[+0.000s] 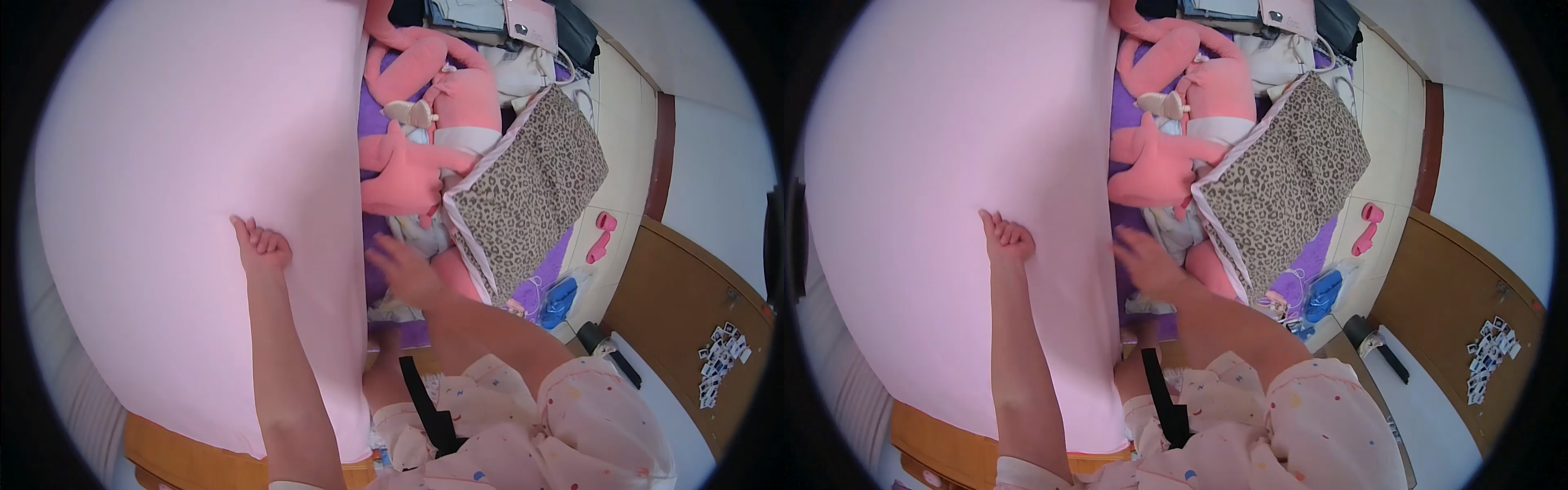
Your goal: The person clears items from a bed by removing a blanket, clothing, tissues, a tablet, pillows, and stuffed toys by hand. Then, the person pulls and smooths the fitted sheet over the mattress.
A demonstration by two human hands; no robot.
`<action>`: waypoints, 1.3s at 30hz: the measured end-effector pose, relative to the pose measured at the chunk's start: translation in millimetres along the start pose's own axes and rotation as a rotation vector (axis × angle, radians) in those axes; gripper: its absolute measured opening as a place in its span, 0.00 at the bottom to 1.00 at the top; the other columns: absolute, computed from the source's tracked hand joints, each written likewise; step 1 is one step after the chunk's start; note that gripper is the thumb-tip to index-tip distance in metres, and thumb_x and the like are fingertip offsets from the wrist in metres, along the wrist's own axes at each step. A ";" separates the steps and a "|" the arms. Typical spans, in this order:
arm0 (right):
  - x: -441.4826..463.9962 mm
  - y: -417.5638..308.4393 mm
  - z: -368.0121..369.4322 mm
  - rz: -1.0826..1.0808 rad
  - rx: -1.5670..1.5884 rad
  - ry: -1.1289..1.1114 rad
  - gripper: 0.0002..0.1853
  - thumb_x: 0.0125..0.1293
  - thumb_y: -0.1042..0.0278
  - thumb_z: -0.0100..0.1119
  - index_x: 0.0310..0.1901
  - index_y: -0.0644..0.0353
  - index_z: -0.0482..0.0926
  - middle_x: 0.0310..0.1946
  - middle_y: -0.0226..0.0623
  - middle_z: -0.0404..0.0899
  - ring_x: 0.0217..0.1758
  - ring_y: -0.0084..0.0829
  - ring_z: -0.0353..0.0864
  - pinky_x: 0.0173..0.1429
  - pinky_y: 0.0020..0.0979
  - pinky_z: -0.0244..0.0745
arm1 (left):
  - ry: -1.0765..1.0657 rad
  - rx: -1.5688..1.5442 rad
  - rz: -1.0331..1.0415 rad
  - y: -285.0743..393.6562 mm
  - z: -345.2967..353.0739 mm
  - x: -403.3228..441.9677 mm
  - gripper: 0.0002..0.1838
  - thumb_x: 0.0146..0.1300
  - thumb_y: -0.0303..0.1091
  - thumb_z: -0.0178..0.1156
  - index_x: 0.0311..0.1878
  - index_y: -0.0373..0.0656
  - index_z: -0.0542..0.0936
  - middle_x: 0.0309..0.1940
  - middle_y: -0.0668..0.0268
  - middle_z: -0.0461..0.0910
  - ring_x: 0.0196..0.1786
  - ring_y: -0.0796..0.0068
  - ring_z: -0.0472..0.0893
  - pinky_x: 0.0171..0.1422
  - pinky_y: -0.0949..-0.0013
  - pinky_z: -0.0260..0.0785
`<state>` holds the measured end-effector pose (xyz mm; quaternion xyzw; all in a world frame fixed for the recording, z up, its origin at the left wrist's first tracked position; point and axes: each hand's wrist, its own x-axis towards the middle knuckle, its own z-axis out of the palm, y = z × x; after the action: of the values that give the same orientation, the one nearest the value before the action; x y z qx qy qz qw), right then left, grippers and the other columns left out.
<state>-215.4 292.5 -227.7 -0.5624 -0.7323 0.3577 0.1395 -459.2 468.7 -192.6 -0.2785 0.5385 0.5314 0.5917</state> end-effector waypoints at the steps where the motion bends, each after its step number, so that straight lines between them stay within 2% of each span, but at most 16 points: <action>1: 7.8 26.8 -9.4 0.044 -0.073 0.075 0.26 0.59 0.76 0.52 0.62 0.60 0.71 0.66 0.52 0.64 0.67 0.48 0.66 0.70 0.45 0.63 | 0.152 0.086 0.094 -3.0 7.5 2.1 0.20 0.61 0.55 0.66 0.30 0.49 0.73 0.12 0.81 0.59 0.12 0.88 0.53 0.14 0.84 0.45; 7: 122.7 56.7 -113.1 0.297 0.342 0.338 0.09 0.66 0.70 0.52 0.39 0.68 0.77 0.41 0.53 0.77 0.45 0.53 0.77 0.51 0.42 0.73 | 0.146 0.124 0.019 7.0 6.3 19.4 0.22 0.58 0.61 0.66 0.28 0.54 0.73 0.10 0.83 0.57 0.11 0.88 0.51 0.13 0.84 0.43; 13: 295.7 -27.0 -169.5 0.302 0.866 0.295 0.15 0.70 0.63 0.54 0.29 0.66 0.75 0.25 0.34 0.78 0.22 0.23 0.77 0.29 0.27 0.71 | 0.174 0.127 -0.037 10.3 9.0 19.4 0.23 0.60 0.63 0.62 0.27 0.55 0.71 0.09 0.82 0.58 0.10 0.87 0.51 0.12 0.82 0.42; 17: 359.1 -60.5 -182.6 0.159 0.883 0.181 0.14 0.69 0.61 0.56 0.34 0.66 0.76 0.25 0.34 0.77 0.24 0.24 0.78 0.29 0.27 0.71 | 0.235 0.138 -0.070 13.7 12.1 20.0 0.24 0.61 0.65 0.60 0.26 0.55 0.71 0.08 0.82 0.58 0.09 0.86 0.51 0.12 0.80 0.42; 19: 377.7 -55.2 -186.9 0.046 0.748 -0.004 0.17 0.68 0.62 0.58 0.51 0.64 0.72 0.27 0.35 0.78 0.26 0.27 0.79 0.29 0.32 0.73 | 0.203 0.146 -0.067 13.9 11.1 20.8 0.25 0.62 0.65 0.59 0.25 0.54 0.70 0.08 0.81 0.58 0.09 0.86 0.51 0.11 0.80 0.42; 21: 412.4 15.6 -192.5 -0.102 -0.138 0.550 0.22 0.65 0.63 0.61 0.58 0.61 0.70 0.32 0.40 0.79 0.28 0.34 0.81 0.32 0.39 0.75 | 0.186 0.149 -0.070 14.6 10.2 22.2 0.25 0.62 0.65 0.58 0.24 0.54 0.70 0.08 0.81 0.58 0.09 0.85 0.52 0.11 0.79 0.42; 22: 424.4 97.3 -200.0 -0.034 0.402 0.571 0.26 0.63 0.61 0.62 0.61 0.60 0.69 0.36 0.46 0.80 0.32 0.41 0.81 0.35 0.43 0.75 | 0.190 0.149 -0.081 15.1 10.0 22.1 0.26 0.63 0.65 0.58 0.24 0.54 0.70 0.08 0.80 0.58 0.08 0.85 0.52 0.11 0.79 0.42; 23: 393.7 101.7 -275.1 0.391 0.072 0.252 0.30 0.62 0.54 0.63 0.61 0.62 0.69 0.41 0.51 0.80 0.38 0.43 0.83 0.40 0.43 0.76 | 0.193 0.148 -0.091 16.5 10.1 23.3 0.26 0.63 0.65 0.57 0.23 0.54 0.70 0.07 0.79 0.59 0.08 0.84 0.52 0.11 0.78 0.42; 24: 367.9 83.5 -312.6 0.419 -0.385 0.291 0.34 0.61 0.46 0.62 0.57 0.69 0.72 0.43 0.54 0.80 0.44 0.45 0.83 0.48 0.43 0.77 | 0.203 0.137 -0.101 18.3 10.5 23.2 0.26 0.63 0.65 0.57 0.23 0.54 0.70 0.07 0.79 0.59 0.08 0.84 0.52 0.11 0.78 0.42; 25: 352.9 168.4 -307.3 0.568 -0.192 0.983 0.38 0.60 0.43 0.61 0.57 0.75 0.71 0.48 0.57 0.79 0.47 0.48 0.83 0.52 0.45 0.76 | 0.173 0.119 -0.109 18.3 7.5 24.6 0.26 0.64 0.65 0.57 0.23 0.53 0.70 0.07 0.78 0.60 0.08 0.84 0.53 0.11 0.78 0.43; 27: 266.1 249.5 -349.5 0.723 -0.390 0.909 0.41 0.62 0.43 0.59 0.62 0.77 0.65 0.50 0.59 0.78 0.43 0.48 0.84 0.48 0.44 0.78 | 0.141 0.105 -0.133 19.1 9.0 19.6 0.26 0.64 0.64 0.57 0.23 0.53 0.70 0.07 0.78 0.60 0.07 0.83 0.53 0.10 0.78 0.43; 28: 215.7 289.8 -362.8 1.013 -0.152 0.756 0.40 0.62 0.44 0.60 0.64 0.73 0.65 0.47 0.56 0.78 0.40 0.42 0.83 0.42 0.40 0.79 | 0.153 0.119 -0.122 18.7 12.8 15.1 0.26 0.65 0.64 0.56 0.23 0.53 0.70 0.07 0.77 0.61 0.07 0.83 0.53 0.10 0.77 0.44; 29: 189.1 223.2 -364.9 1.051 0.014 0.780 0.37 0.63 0.46 0.60 0.65 0.67 0.67 0.45 0.50 0.80 0.35 0.35 0.83 0.38 0.36 0.79 | 0.162 0.127 -0.107 20.1 18.0 13.6 0.26 0.65 0.64 0.56 0.23 0.52 0.71 0.07 0.77 0.61 0.07 0.83 0.54 0.10 0.77 0.45; 31: 96.8 264.8 -350.2 0.868 -0.402 0.653 0.31 0.64 0.51 0.60 0.64 0.60 0.70 0.41 0.43 0.82 0.28 0.30 0.80 0.31 0.33 0.76 | 0.142 0.110 -0.110 21.9 22.1 11.1 0.26 0.65 0.64 0.56 0.23 0.53 0.70 0.07 0.78 0.61 0.07 0.83 0.53 0.10 0.78 0.44; 36: 33.0 162.3 -285.7 1.451 0.142 0.449 0.30 0.65 0.55 0.61 0.65 0.60 0.68 0.60 0.44 0.73 0.38 0.30 0.80 0.34 0.30 0.79 | 0.154 0.144 -0.095 18.2 12.8 17.8 0.26 0.65 0.65 0.55 0.23 0.54 0.69 0.07 0.78 0.60 0.08 0.84 0.53 0.10 0.77 0.45; 39: 52.8 117.1 -269.3 1.376 0.105 0.338 0.31 0.65 0.56 0.61 0.66 0.60 0.67 0.59 0.43 0.74 0.42 0.31 0.80 0.38 0.31 0.81 | 0.195 0.121 -0.091 18.4 14.9 15.9 0.26 0.66 0.64 0.55 0.24 0.52 0.71 0.07 0.77 0.61 0.07 0.82 0.54 0.09 0.76 0.45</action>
<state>15.4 453.2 -127.9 -0.9377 -0.1611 0.3072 0.0205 -473.5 492.5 -199.0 -0.3169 0.6115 0.4407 0.5757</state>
